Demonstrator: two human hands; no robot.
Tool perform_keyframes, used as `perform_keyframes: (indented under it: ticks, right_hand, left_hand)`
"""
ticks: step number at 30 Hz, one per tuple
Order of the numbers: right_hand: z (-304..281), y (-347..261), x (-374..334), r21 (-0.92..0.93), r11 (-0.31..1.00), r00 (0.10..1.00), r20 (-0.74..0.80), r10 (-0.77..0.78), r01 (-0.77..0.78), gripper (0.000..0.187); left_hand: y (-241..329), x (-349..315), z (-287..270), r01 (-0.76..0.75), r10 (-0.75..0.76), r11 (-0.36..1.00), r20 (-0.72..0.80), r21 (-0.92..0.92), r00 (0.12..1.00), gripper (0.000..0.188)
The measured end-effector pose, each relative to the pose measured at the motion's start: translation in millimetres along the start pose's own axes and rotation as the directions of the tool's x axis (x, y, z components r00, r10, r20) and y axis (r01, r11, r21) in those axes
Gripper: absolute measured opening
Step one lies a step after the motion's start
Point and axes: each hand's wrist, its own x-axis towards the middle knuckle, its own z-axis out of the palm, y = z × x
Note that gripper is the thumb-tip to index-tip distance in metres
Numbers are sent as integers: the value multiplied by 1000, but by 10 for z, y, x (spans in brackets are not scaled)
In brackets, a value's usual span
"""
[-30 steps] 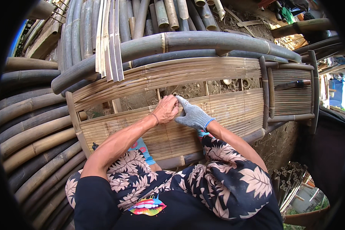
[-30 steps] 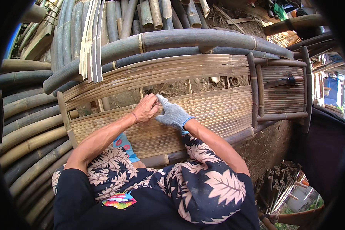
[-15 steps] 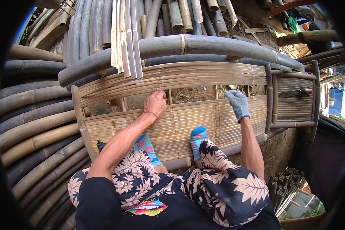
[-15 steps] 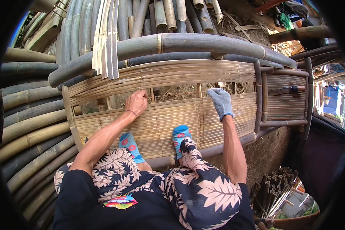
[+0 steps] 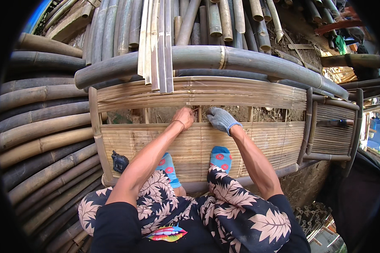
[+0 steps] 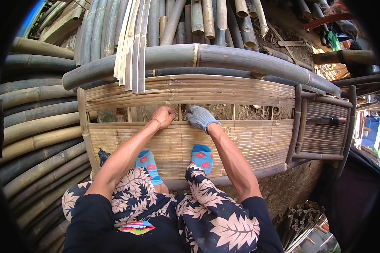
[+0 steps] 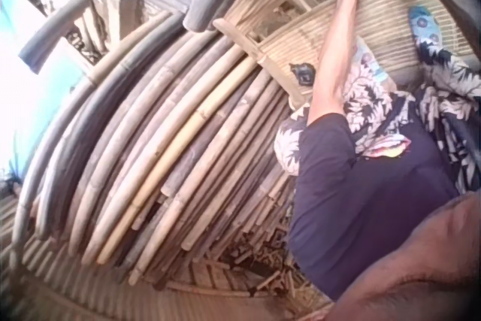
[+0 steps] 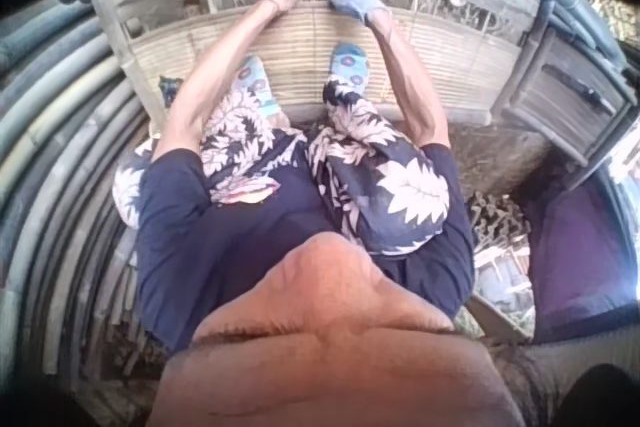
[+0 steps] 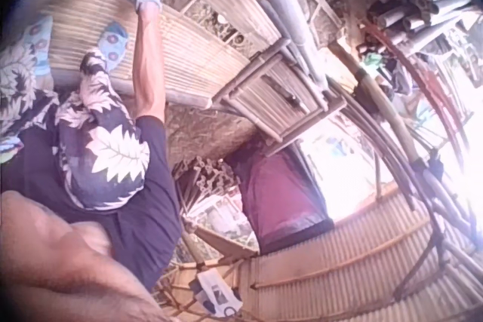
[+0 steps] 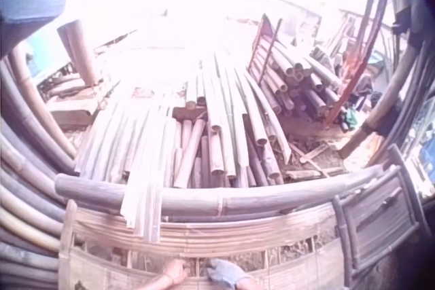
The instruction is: The person weaves thin bamboo strips into the seat of a bamboo bench using their hands while wearing a glove.
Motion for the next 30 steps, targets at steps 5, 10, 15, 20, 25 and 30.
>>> perform_keyframes:
  ticks: [5,10,15,20,25,30]
  right_hand:
    - [-336,-520,-504,85,993,933,-358,-42,77,43]
    - [-131,-508,-731,215,957,922,-374,-102,193,24]
    - [-470,31,-2085,100,961,964,45,-263,257,25]
    - [-378,438,-3420,33,919,723,629,286,-392,43]
    - [-457,110,-2635,-307,804,861,-196,469,-508,40]
    - [-506,-673,-1171,-178,955,945,-269,186,-238,41]
  left_hand:
    - [224,-377,-408,-140,163,970,104,-200,981,26]
    - [445,-468,-374,-174,245,950,274,-260,930,29]
    - [224,-590,-342,-388,370,911,135,142,919,49]
    - [184,-502,-168,-270,246,941,136,202,960,65]
    - [221,-650,12,-303,285,871,105,387,953,68]
    - [211,-704,47,-290,297,885,40,365,954,56]
